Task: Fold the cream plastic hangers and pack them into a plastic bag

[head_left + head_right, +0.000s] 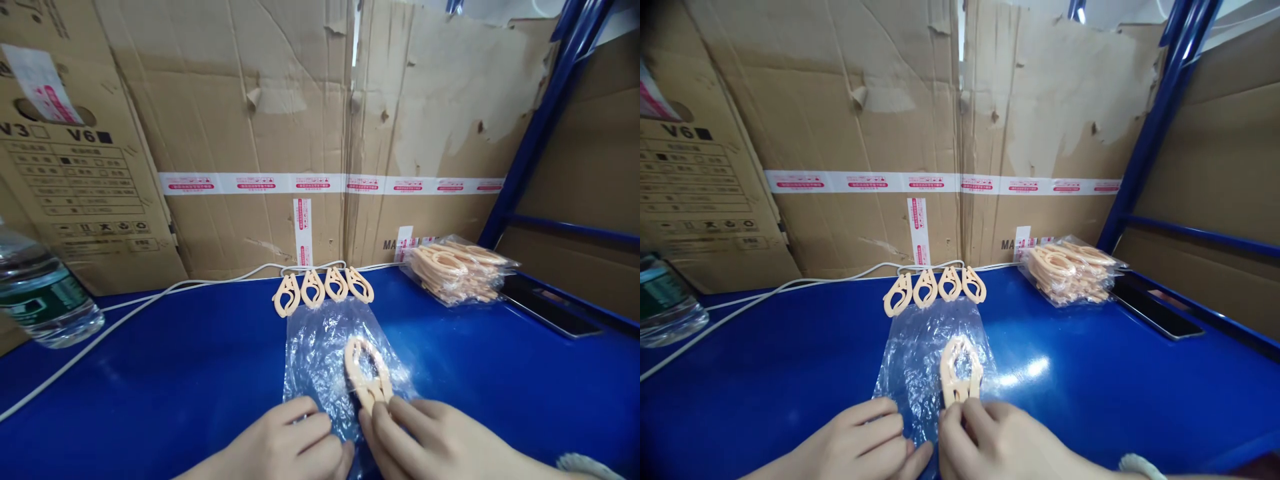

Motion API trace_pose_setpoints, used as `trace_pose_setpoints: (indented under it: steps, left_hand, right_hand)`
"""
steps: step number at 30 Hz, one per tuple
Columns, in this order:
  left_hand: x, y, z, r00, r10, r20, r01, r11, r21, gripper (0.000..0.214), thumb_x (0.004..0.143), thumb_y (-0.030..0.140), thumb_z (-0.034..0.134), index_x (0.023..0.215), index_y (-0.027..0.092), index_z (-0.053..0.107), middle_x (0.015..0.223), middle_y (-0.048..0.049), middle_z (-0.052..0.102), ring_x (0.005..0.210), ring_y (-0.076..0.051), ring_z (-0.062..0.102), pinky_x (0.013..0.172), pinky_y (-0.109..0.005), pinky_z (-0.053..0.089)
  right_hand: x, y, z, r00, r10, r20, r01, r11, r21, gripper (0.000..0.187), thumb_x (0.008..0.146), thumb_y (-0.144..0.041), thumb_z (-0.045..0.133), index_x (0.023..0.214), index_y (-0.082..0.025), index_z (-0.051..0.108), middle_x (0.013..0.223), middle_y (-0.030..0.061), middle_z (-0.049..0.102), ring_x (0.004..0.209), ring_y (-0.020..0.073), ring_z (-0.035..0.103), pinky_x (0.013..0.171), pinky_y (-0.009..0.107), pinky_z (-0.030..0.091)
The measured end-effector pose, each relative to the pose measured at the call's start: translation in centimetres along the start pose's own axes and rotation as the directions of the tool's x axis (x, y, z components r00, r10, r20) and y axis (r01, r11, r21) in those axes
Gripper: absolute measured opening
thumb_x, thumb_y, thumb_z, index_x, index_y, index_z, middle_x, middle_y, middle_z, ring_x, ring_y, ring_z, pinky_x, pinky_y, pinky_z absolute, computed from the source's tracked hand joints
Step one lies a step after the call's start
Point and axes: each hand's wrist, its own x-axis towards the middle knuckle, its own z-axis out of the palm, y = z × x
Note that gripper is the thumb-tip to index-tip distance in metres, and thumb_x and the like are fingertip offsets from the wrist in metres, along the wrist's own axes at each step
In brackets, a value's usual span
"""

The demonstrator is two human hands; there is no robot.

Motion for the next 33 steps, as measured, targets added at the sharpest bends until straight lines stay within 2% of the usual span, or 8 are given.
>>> trace_pose_setpoints:
  steps: [6,10,16,20,23,26,29,33]
  left_hand:
    - [-1.0,0.4,1.2,0.994,-0.106,-0.019,0.106,0.994,-0.023,0.041,0.093,0.000,0.049,0.056,0.017,0.055,0.047,0.0061,0.045,0.043,-0.011,0.041,0.042,-0.028,0.037]
    - [-1.2,0.2,1.7,0.996,-0.068,-0.050,0.068,0.998,-0.004,0.036,0.090,-0.003,0.052,0.059,0.015,0.059,0.048,0.0064,0.048,0.043,-0.010,0.042,0.042,-0.027,0.037]
    - [-0.5,-0.2,0.5,1.000,-0.031,-0.003,0.031,0.999,0.019,0.035,0.094,0.001,0.047,0.068,0.015,0.067,0.048,0.0051,0.049,0.044,-0.011,0.042,0.047,-0.026,0.043]
    - [-0.5,-0.4,-0.3,0.999,-0.045,0.020,0.045,0.999,-0.012,0.031,0.095,0.003,0.042,0.085,0.013,0.070,0.053,0.0017,0.054,0.047,-0.014,0.046,0.047,-0.028,0.039]
    - [-1.1,-0.6,-0.2,0.994,-0.097,-0.046,0.095,0.995,-0.041,0.031,0.094,0.005,0.039,0.081,0.012,0.067,0.055,-0.0018,0.056,0.047,-0.016,0.045,0.044,-0.030,0.035]
    - [-1.8,-0.9,0.1,0.985,-0.159,-0.062,0.154,0.985,-0.076,0.023,0.089,0.004,0.045,0.080,0.013,0.064,0.058,-0.0026,0.058,0.048,-0.016,0.046,0.045,-0.028,0.036]
    - [-2.1,-0.9,0.1,0.978,-0.209,-0.021,0.206,0.972,-0.115,0.019,0.084,0.001,0.047,0.083,0.014,0.062,0.063,-0.0032,0.061,0.053,-0.016,0.051,0.048,-0.027,0.040]
    - [-1.9,-0.7,-0.3,0.966,-0.260,-0.014,0.255,0.957,-0.136,0.017,0.081,0.000,0.049,0.084,0.013,0.059,0.067,-0.0044,0.062,0.055,-0.017,0.052,0.048,-0.027,0.043]
  right_hand:
    - [1.3,0.9,2.6,0.995,0.102,-0.020,-0.103,0.993,-0.050,0.019,0.083,-0.011,0.056,0.066,-0.016,0.063,0.070,0.0093,0.056,0.062,0.0242,0.053,0.038,0.034,0.036]
    - [2.0,1.9,3.2,0.990,0.138,-0.040,-0.140,0.988,-0.070,0.013,0.083,-0.007,0.056,0.074,-0.013,0.064,0.081,0.0131,0.059,0.078,0.0281,0.056,0.047,0.033,0.044]
    - [3.0,9.0,1.3,0.938,0.310,0.152,-0.345,0.862,0.371,0.010,0.093,-0.026,0.059,0.090,-0.017,0.055,0.094,0.0060,0.060,0.080,0.0176,0.056,0.068,0.028,0.051]
    - [3.3,15.9,4.8,0.894,0.408,0.187,-0.439,0.881,0.176,0.030,0.094,-0.008,0.042,0.121,-0.008,0.055,0.123,0.0200,0.056,0.117,0.0308,0.050,0.097,0.047,0.042]
    - [3.4,18.9,8.6,0.897,0.328,0.297,-0.389,0.905,0.174,0.064,0.078,0.005,0.049,0.138,-0.017,0.049,0.149,0.0154,0.041,0.134,0.0327,0.040,0.102,0.047,0.039]
    - [3.3,20.0,10.9,0.884,0.279,0.375,-0.361,0.918,0.168,0.077,0.071,0.007,0.056,0.142,-0.022,0.047,0.154,0.0117,0.037,0.138,0.0297,0.036,0.104,0.043,0.040]
    - [2.6,20.4,11.2,0.865,0.289,0.410,-0.371,0.918,0.137,0.068,0.072,0.003,0.062,0.136,-0.015,0.053,0.151,0.0155,0.040,0.140,0.0299,0.034,0.106,0.041,0.039]
    - [0.1,19.9,10.0,0.819,0.345,0.460,-0.429,0.899,0.089,0.029,0.085,-0.011,0.065,0.114,-0.012,0.063,0.118,0.0124,0.065,0.110,0.0265,0.061,0.090,0.042,0.051]
